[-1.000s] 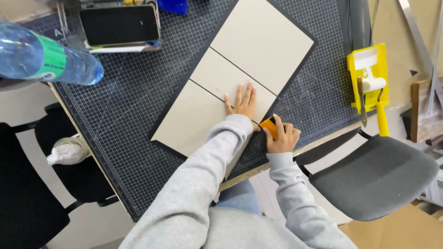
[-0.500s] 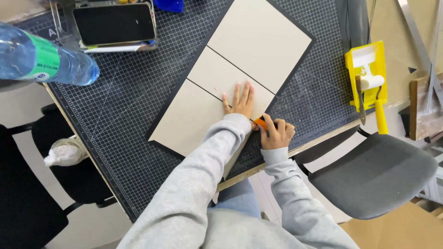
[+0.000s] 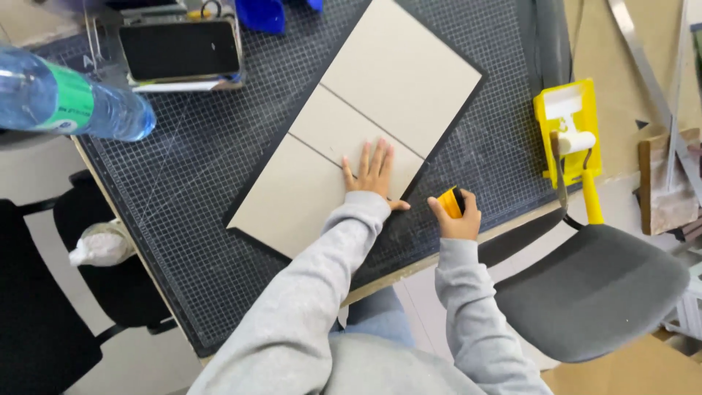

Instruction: Applying glue to cardboard panels and attaching a black covering material to create a craft item.

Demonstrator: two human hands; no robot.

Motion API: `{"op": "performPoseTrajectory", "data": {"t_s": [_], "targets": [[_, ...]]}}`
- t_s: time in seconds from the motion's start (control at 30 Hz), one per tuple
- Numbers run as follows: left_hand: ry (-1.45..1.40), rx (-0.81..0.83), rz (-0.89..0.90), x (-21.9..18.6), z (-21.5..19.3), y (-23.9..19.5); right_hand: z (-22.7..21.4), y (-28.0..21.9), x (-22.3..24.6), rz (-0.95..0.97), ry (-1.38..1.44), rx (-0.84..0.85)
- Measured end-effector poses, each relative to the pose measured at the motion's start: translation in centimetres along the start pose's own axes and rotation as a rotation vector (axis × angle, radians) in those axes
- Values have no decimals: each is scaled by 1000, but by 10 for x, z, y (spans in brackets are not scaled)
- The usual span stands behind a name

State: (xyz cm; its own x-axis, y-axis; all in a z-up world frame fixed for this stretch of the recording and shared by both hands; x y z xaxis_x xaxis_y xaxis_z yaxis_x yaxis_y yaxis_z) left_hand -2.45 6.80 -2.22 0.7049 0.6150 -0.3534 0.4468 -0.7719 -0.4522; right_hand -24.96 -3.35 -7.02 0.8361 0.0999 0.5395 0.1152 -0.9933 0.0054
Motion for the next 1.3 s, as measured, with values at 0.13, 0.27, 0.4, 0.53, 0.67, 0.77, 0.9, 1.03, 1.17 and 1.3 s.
{"op": "performPoseTrajectory", "data": {"t_s": [0.13, 0.27, 0.4, 0.53, 0.67, 0.77, 0.9, 1.03, 1.17, 1.3], "targets": [[9, 10, -6, 0, 12, -2, -7, 9, 9, -143, -80, 11], [-13, 12, 3, 3, 23, 7, 19, 17, 49, -661, -145, -15], [-12, 15, -3, 7, 38, 17, 35, 41, 53, -644, -217, -72], [-40, -23, -4, 11, 42, 19, 35, 30, 44, -642, -322, -166], [-51, -37, -21, 12, 47, 20, 40, 61, 48, -670, -307, -188], [-35, -1, -13, 11, 39, 12, 33, 49, 33, -708, -336, -182], [-42, 6, -30, 8, 39, 14, 29, 81, 37, -736, -293, -151], [-41, -10, -24, 8, 33, 15, 36, 67, 38, -665, -222, -32], [-43, 9, -32, 6, 28, 9, 32, 55, 33, -603, -250, -62], [-44, 0, -27, 10, 33, 19, 39, 19, 33, -657, -264, -17]]}}
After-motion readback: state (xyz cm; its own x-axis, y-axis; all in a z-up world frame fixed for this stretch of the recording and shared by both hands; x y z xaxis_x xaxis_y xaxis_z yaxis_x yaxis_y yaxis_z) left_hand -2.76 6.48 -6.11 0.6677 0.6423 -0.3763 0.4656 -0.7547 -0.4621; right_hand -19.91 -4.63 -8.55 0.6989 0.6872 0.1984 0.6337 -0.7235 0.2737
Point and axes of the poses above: each hand's wrist, its own y-axis towards the middle knuckle, its own z-axis out of the palm, x = y × z, the point moved 2 cm from there along y, towards the middle knuckle, and after that the axes turned 11 degrees about -x, right-handed, at the moved point
